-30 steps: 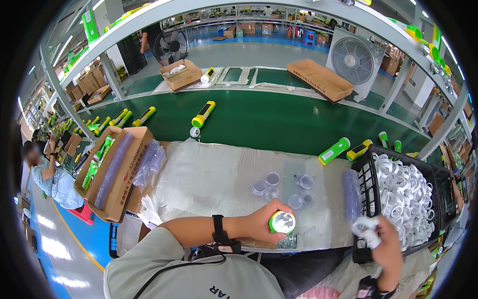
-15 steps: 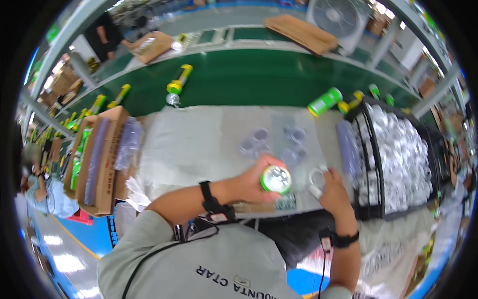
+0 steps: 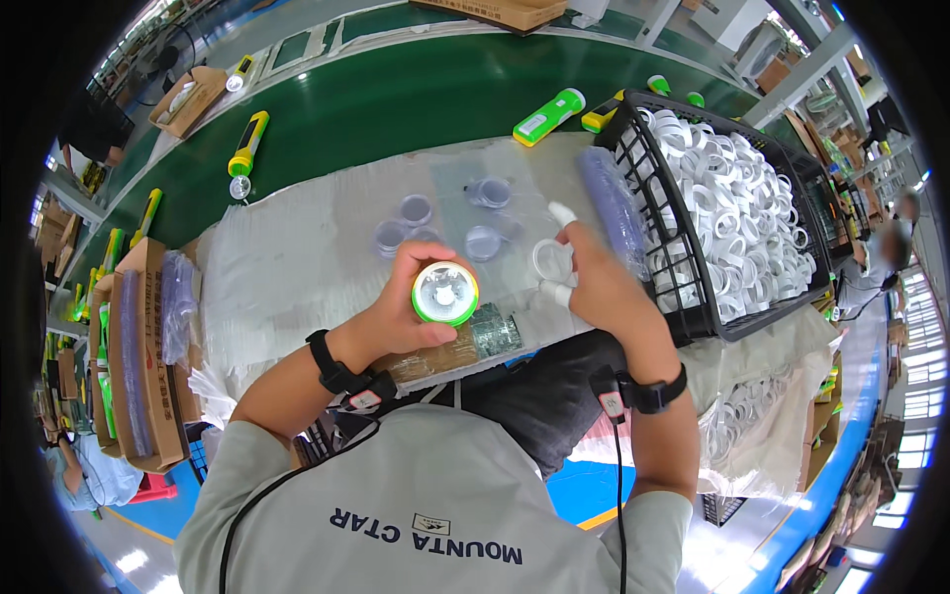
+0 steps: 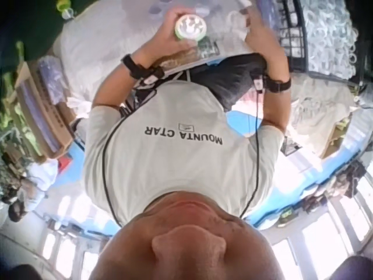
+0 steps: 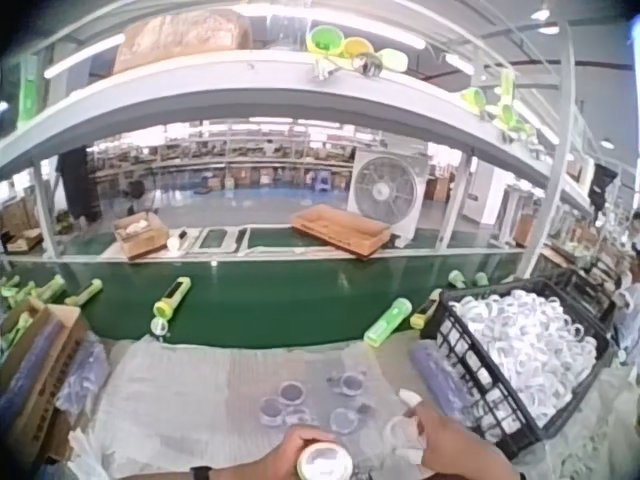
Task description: Assembling handheld flashlights by inserting the head/reflector assembly into the main body and checking fit.
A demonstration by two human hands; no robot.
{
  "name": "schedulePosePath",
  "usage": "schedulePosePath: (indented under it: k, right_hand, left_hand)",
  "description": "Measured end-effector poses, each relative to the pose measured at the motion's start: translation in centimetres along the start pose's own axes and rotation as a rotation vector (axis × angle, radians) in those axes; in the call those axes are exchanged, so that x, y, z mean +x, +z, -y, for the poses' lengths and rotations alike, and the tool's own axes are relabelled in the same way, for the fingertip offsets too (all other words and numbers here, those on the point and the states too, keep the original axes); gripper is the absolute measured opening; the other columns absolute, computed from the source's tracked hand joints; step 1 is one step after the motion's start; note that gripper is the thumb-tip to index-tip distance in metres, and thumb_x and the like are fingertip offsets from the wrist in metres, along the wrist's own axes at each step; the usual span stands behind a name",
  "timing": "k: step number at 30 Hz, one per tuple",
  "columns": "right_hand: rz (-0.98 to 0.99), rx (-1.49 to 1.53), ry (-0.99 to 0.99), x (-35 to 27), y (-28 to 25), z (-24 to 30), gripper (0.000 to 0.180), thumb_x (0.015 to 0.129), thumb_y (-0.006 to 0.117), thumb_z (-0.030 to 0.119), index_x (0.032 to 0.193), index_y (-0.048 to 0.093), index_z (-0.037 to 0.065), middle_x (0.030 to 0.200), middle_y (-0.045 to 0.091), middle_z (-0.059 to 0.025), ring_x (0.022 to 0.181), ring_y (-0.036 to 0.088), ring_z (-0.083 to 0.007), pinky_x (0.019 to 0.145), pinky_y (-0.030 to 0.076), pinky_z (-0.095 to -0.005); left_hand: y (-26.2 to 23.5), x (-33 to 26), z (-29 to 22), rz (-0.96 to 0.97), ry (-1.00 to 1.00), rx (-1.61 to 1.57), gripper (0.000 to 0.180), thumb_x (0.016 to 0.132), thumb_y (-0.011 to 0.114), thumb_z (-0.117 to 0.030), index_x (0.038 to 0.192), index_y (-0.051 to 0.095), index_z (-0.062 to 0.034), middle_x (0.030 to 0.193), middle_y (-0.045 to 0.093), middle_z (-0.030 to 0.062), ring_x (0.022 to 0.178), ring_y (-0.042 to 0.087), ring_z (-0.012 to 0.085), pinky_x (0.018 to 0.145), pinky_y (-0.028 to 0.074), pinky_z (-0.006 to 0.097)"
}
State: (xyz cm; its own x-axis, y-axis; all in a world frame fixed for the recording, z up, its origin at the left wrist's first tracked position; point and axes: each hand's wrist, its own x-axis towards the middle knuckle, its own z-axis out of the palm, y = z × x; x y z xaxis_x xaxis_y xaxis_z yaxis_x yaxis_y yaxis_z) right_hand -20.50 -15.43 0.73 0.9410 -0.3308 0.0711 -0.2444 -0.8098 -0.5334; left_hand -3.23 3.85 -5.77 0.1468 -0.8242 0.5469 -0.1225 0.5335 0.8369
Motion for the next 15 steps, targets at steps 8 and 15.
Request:
schedulePosePath:
  k: [8, 15]
  right_hand:
    - [0.042, 0.151, -0.338, 0.9, -3.3, 10.5, 0.09, 0.065, 0.074, 0.005, 0.142, 0.028, 0.006, 0.107, 0.057, -0.0137, 0.09, 0.057, -0.0348, 0.075, 0.047, -0.0378]
    - [0.106, -0.035, -0.525, 2.3, -1.9, 11.2, 0.097, 0.063, 0.077, 0.005, 0.144, 0.023, 0.004, 0.107, 0.056, -0.0144, 0.09, 0.057, -0.0331, 0.076, 0.047, -0.0356]
  left_hand:
    - [0.5, 0.4, -2.0, -0.007, -0.048, -0.08, 0.094, 0.07, 0.071, -0.005, 0.137, 0.005, -0.0096, 0.112, 0.051, 0.0152, 0.107, 0.052, 0.0224, 0.094, 0.04, 0.037]
    - [0.5, 0.6, -0.7, 0.009, 0.133, -0.074, 0.081, 0.07, 0.065, 0.0, 0.132, 0.014, -0.0124, 0.115, 0.052, 0.0177, 0.107, 0.054, 0.0263, 0.094, 0.04, 0.04]
